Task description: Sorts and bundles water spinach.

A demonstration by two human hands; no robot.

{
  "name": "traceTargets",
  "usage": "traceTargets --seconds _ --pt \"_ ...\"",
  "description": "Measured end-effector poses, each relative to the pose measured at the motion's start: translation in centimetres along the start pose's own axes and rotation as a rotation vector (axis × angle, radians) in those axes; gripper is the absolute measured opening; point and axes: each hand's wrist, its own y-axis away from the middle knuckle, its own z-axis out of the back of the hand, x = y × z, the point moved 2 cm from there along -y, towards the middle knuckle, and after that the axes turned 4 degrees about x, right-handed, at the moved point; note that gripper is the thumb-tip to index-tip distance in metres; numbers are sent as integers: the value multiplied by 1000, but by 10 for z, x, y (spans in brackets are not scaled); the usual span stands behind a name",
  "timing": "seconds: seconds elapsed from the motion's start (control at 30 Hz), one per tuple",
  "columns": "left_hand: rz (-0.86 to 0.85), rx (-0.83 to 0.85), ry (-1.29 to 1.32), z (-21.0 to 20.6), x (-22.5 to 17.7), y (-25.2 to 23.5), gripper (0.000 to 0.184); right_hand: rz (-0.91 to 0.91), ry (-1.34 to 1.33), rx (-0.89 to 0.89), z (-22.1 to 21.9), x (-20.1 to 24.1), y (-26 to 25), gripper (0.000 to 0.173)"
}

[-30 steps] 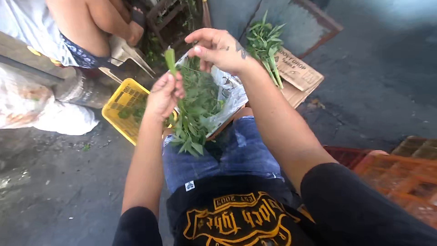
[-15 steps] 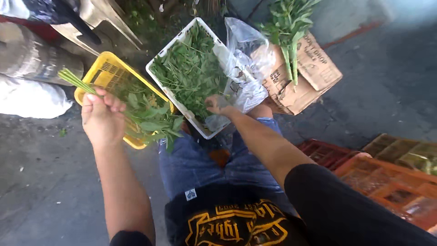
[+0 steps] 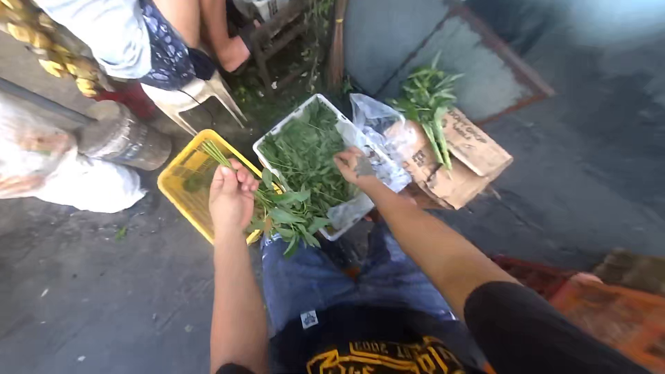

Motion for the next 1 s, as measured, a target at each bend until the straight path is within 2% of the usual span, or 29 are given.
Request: traceTargets --seconds 0.13,0.23,0.37,0.5,0.67,0.83,0.9,1.0 --pt "-14 47 -10 -24 13 14 24 163 62 -28 53 20 -2 36" --pt "9 51 -28 -39 22 21 24 193 -164 -40 92 33 2 34" --pt "55 62 -184 -65 39 18 30 193 -409 -78 150 62 26 30" --pt "52 104 -424 -98 56 8 32 340 -392 -48 192 106 59 26" --pt "55 194 -615 -141 59 8 40 500 -358 46 198 142 90 23" --pt "125 356 -357 -152 53 23 28 424 -659 -82 200 141 97 23" --pt "130 349 -286 -151 52 30 17 396 -776 -78 196 137 98 23" --pt "107 323 -307 -149 51 35 13 360 -853 -27 183 137 106 23"
